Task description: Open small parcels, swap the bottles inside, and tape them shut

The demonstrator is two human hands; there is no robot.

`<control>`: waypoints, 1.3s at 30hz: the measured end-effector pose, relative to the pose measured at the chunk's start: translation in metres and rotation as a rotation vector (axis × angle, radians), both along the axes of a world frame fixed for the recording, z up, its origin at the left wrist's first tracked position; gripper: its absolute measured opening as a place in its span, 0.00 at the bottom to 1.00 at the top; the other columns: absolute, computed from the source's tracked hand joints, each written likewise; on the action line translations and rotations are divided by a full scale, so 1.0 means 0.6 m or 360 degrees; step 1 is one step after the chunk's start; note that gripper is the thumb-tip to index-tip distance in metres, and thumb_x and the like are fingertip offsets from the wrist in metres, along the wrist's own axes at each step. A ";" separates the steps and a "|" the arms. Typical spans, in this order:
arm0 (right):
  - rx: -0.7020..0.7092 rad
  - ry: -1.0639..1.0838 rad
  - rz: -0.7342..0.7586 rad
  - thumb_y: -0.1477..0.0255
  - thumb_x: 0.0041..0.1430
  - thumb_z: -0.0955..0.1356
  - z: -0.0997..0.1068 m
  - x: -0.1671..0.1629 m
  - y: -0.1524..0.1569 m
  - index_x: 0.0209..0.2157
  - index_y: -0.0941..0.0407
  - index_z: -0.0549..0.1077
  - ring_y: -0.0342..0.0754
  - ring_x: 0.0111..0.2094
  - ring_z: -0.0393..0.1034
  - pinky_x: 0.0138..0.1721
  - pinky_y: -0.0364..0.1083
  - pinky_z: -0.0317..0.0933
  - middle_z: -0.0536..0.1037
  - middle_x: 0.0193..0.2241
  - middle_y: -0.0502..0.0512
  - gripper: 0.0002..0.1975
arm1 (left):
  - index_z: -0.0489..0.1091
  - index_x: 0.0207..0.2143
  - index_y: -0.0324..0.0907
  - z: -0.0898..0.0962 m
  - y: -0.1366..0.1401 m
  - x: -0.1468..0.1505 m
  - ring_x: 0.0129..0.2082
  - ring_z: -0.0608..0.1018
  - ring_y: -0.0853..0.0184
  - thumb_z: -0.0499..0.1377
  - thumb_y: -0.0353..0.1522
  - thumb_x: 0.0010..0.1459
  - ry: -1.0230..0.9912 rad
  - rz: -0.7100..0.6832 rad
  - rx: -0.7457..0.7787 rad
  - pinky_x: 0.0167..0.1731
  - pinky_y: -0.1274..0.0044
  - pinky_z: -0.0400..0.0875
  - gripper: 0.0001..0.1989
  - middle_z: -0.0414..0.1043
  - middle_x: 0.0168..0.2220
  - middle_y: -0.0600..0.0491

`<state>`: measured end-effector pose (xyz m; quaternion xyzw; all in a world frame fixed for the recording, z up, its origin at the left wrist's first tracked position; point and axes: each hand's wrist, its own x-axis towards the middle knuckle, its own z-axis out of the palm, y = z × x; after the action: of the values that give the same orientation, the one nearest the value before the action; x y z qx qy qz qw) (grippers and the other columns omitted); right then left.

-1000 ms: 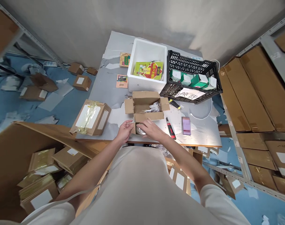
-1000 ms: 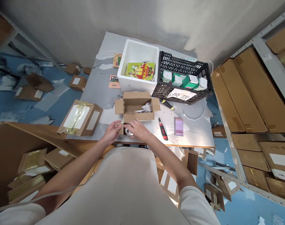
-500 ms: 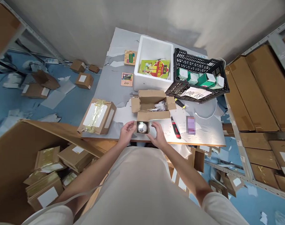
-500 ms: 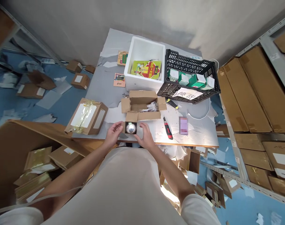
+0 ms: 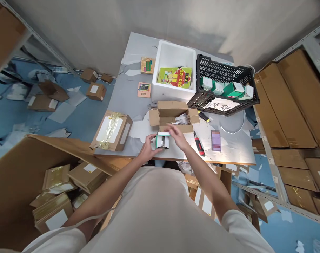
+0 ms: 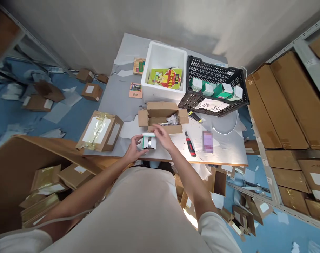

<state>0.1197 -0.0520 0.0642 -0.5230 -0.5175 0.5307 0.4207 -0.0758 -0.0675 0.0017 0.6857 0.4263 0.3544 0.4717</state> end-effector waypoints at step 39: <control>0.1061 -0.1248 -0.0587 0.62 0.48 0.71 0.208 0.237 -0.063 0.37 0.52 0.67 0.58 0.52 0.63 0.45 0.58 0.66 0.63 0.50 0.61 0.16 | 0.73 0.41 0.45 -0.005 0.159 0.048 0.54 0.68 0.53 0.55 0.36 0.54 0.0731 -0.0374 0.0613 0.54 0.57 0.62 0.13 0.73 0.46 0.46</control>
<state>0.2621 -0.0895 0.1889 -0.6020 -0.6755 0.0206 0.4253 -0.0468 0.0280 -0.0015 0.8689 0.3646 0.2076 0.2626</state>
